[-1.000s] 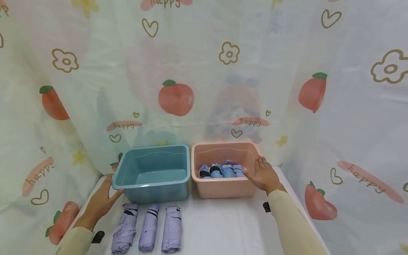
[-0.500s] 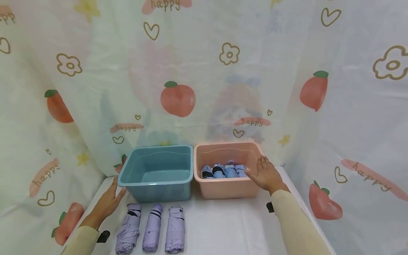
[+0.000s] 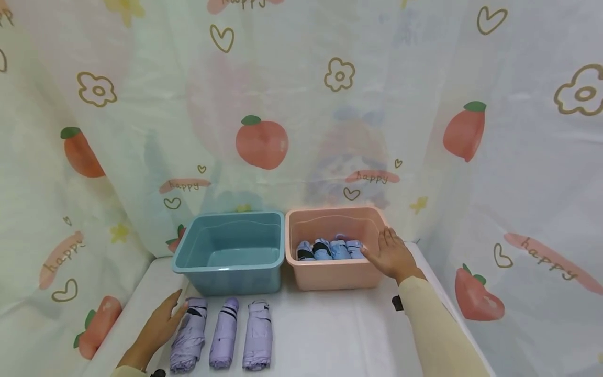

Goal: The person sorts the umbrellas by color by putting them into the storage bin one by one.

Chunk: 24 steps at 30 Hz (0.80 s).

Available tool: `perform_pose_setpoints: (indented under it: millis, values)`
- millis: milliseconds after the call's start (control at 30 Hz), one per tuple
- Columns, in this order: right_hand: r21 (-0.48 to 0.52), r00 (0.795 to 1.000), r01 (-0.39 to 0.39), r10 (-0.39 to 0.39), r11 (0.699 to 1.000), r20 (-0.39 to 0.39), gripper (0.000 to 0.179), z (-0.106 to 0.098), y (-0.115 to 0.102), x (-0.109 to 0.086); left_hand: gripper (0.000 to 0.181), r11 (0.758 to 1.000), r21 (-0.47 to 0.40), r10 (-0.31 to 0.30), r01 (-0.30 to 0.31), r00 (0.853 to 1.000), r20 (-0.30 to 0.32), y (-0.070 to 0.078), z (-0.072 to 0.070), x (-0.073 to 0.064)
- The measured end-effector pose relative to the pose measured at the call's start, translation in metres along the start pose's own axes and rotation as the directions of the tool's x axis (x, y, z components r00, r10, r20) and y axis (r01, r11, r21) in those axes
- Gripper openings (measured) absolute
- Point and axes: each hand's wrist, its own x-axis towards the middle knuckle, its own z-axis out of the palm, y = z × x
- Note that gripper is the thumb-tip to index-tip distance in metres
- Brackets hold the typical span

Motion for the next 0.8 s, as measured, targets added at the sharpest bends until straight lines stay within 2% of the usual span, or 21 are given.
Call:
perform_pose_setpoints:
  millis: [167,300,400,500,600,700,800]
  values:
    - [0.008,1.000,-0.024,0.024,1.000,-0.006,0.110,-0.001,0.002,-0.003,0.064,0.999,0.000,-0.052,0.052,0.996,0.073,-0.003,0.014,-0.017]
    - [0.013,0.999,-0.042,0.043,0.999,-0.012,0.110,-0.002,0.005,-0.007,0.070,0.994,-0.002,-0.111,0.113,0.983,0.146,-0.001,0.025,-0.020]
    - [0.011,0.999,-0.054,0.054,0.999,-0.010,0.111,-0.001,0.006,-0.008,0.076,0.989,-0.015,-0.143,0.148,0.975,0.169,-0.002,0.035,-0.021]
    - [0.008,0.998,-0.056,0.056,0.998,-0.011,0.110,0.002,0.006,-0.008,0.075,0.990,-0.010,-0.137,0.141,0.978,0.159,0.000,0.044,-0.023]
    - [0.017,0.999,-0.028,0.028,0.999,-0.019,0.108,0.003,0.005,-0.008,0.070,0.992,0.016,-0.123,0.122,0.984,0.133,0.009,0.048,-0.026]
    - [0.029,1.000,0.001,-0.001,1.000,-0.025,0.106,0.003,0.004,-0.004,0.066,0.991,0.025,-0.130,0.128,0.986,0.105,0.017,0.044,-0.028]
    - [0.040,0.999,0.031,-0.029,0.999,-0.044,0.105,0.002,0.002,0.001,0.066,0.989,-0.016,-0.148,0.150,0.984,0.098,0.018,0.039,-0.026]
